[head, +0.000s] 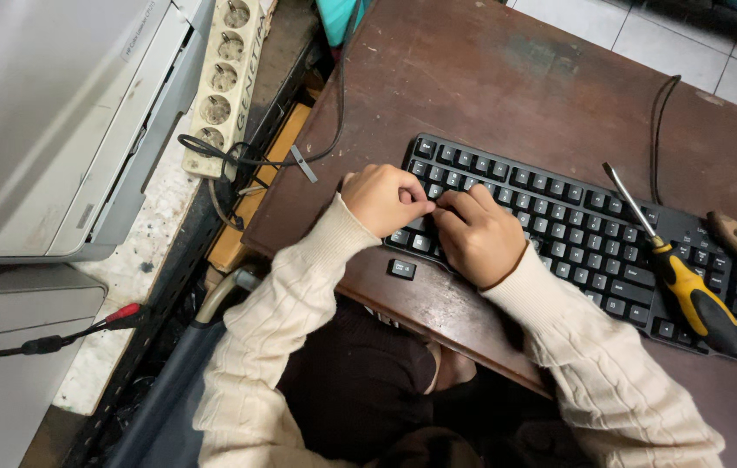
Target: The person removes several keycaps from a black computer keyboard using their fingers and a screwdriver. They place the removed keycaps on the table and continue to remove more keys, focusing on the central and right sections of the keyboard.
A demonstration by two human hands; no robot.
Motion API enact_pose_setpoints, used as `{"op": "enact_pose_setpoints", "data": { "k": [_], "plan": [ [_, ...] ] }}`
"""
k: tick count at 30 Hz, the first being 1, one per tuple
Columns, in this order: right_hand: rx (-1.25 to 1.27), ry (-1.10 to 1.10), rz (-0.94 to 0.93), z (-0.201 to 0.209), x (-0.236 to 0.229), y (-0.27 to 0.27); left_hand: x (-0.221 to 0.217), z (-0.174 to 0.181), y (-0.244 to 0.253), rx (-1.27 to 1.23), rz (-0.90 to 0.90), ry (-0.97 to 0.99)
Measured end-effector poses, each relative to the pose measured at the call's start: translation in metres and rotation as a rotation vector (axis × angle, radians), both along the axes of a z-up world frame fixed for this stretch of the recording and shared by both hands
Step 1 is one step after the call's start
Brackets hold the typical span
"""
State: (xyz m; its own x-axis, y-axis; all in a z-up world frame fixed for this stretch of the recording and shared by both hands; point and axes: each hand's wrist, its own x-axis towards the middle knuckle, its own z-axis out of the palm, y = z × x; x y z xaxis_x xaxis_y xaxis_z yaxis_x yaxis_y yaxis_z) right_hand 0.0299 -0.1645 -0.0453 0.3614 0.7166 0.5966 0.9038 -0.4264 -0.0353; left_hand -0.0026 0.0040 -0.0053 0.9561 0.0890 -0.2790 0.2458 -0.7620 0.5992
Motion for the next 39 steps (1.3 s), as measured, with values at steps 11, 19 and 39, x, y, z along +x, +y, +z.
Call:
{"op": "enact_pose_setpoints", "data": {
  "k": [11,19,39],
  "plan": [
    [0.071,-0.003,0.105,-0.007,-0.003,0.0,0.006,-0.003,-0.004,0.049,-0.04,0.054],
    [0.013,-0.072,0.028,-0.008,-0.016,-0.004,0.003,0.001,-0.007,0.073,-0.062,0.062],
    [0.027,-0.04,0.232,-0.008,-0.07,0.004,-0.01,-0.068,0.008,-0.491,0.176,-0.652]
  ]
}}
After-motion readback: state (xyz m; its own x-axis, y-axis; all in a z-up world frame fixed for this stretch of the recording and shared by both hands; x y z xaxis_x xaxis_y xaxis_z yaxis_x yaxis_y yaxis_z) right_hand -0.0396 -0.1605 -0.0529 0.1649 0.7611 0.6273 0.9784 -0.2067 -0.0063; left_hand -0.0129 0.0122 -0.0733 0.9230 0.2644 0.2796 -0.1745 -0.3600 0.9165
